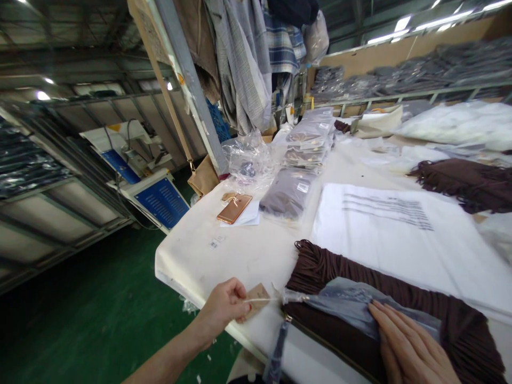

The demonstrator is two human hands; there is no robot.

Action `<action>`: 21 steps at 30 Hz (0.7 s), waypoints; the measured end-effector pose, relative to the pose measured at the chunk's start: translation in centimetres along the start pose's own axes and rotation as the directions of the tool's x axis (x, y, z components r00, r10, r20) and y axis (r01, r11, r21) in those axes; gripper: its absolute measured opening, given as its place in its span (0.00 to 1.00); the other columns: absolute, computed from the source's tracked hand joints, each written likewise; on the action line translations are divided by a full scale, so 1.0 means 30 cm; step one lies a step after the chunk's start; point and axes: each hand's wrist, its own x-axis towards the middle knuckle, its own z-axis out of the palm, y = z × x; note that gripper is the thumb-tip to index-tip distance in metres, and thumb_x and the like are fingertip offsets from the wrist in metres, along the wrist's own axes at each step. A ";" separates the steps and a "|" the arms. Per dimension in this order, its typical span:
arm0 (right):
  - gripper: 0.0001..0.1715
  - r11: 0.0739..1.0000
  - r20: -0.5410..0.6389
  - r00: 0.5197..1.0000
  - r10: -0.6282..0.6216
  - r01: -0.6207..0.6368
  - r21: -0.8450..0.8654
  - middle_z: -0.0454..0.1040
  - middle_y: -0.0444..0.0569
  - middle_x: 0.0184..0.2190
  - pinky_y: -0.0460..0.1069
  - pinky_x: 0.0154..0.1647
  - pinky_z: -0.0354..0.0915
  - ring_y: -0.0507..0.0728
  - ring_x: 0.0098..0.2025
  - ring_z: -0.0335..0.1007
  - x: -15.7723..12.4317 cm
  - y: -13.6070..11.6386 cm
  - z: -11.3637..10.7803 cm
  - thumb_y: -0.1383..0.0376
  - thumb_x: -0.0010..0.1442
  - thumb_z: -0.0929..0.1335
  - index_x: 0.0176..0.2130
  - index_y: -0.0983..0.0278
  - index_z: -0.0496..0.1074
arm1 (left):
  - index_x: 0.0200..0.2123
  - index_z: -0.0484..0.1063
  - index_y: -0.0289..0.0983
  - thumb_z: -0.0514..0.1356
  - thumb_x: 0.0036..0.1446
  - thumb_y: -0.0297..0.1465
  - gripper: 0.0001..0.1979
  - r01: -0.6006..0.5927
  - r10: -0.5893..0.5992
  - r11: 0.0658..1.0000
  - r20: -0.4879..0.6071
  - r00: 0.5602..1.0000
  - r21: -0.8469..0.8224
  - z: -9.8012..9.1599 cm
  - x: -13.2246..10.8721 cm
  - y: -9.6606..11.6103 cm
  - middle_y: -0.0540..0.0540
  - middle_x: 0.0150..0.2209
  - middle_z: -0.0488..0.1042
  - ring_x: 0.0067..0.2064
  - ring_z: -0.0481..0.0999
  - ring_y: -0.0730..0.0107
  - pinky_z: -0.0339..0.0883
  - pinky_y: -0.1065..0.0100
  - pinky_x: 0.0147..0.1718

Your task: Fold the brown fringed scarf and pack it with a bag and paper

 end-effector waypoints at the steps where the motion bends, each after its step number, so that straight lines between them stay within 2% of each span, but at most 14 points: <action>1: 0.31 1.000 -0.001 1.000 -0.001 0.001 -0.001 0.73 0.58 0.45 0.56 0.50 0.59 0.62 0.46 0.69 0.000 -0.001 0.000 0.63 0.65 0.55 0.64 0.70 0.50 | 0.27 0.60 0.37 0.63 0.37 0.39 0.17 0.007 -0.007 1.000 0.002 1.000 0.013 0.017 0.009 -0.008 0.55 0.18 0.66 0.20 0.66 0.75 0.61 0.73 0.21; 6: 0.31 1.000 0.001 1.000 0.003 -0.003 -0.015 0.72 0.59 0.46 0.56 0.50 0.59 0.63 0.46 0.67 -0.004 -0.004 -0.007 0.64 0.65 0.56 0.64 0.70 0.49 | 0.24 0.61 0.38 0.60 0.35 0.30 0.10 -0.019 0.016 0.997 0.031 0.999 0.075 0.156 0.097 0.023 0.57 0.16 0.64 0.18 0.66 0.73 0.57 0.74 0.17; 9: 0.31 1.000 0.008 1.000 0.006 -0.006 -0.018 0.71 0.60 0.46 0.56 0.50 0.59 0.63 0.46 0.67 -0.004 -0.002 -0.011 0.64 0.65 0.56 0.64 0.71 0.49 | 0.19 0.63 0.38 0.57 0.35 0.26 0.04 -0.050 0.044 0.993 0.059 0.997 0.109 0.209 0.134 0.058 0.57 0.14 0.63 0.18 0.65 0.74 0.54 0.75 0.17; 12: 0.32 1.000 0.004 1.000 -0.001 0.001 -0.027 0.72 0.59 0.45 0.56 0.49 0.60 0.63 0.46 0.68 -0.002 -0.001 -0.009 0.64 0.65 0.56 0.65 0.71 0.48 | 0.19 0.67 0.36 0.56 0.35 0.26 0.02 -0.066 0.057 0.993 0.094 0.994 0.101 0.210 0.133 0.078 0.55 0.16 0.65 0.21 0.65 0.73 0.55 0.74 0.21; 16: 0.32 1.000 0.026 0.999 0.019 -0.019 -0.013 0.73 0.58 0.46 0.56 0.51 0.59 0.62 0.47 0.68 -0.015 0.005 0.002 0.65 0.64 0.57 0.65 0.71 0.48 | 0.21 0.72 0.34 0.56 0.32 0.27 0.08 -0.035 0.030 0.999 0.162 0.986 0.031 0.181 0.096 0.101 0.52 0.20 0.66 0.25 0.64 0.73 0.56 0.73 0.25; 19: 0.32 0.999 0.046 0.999 -0.013 0.016 -0.051 0.74 0.57 0.46 0.55 0.51 0.60 0.61 0.48 0.69 -0.037 0.019 0.013 0.65 0.62 0.59 0.64 0.71 0.51 | 0.24 0.73 0.32 0.55 0.31 0.28 0.12 0.070 -0.034 0.990 0.283 0.958 -0.119 0.176 0.073 0.127 0.50 0.22 0.69 0.26 0.65 0.73 0.58 0.72 0.28; 21: 0.30 0.995 0.067 0.997 -0.045 0.051 -0.091 0.75 0.54 0.46 0.53 0.50 0.61 0.60 0.48 0.70 -0.046 0.031 0.017 0.66 0.61 0.60 0.61 0.71 0.56 | 0.27 0.74 0.31 0.57 0.31 0.28 0.14 0.182 -0.072 0.945 0.370 0.926 -0.271 0.184 0.072 0.139 0.48 0.26 0.71 0.27 0.67 0.72 0.60 0.72 0.29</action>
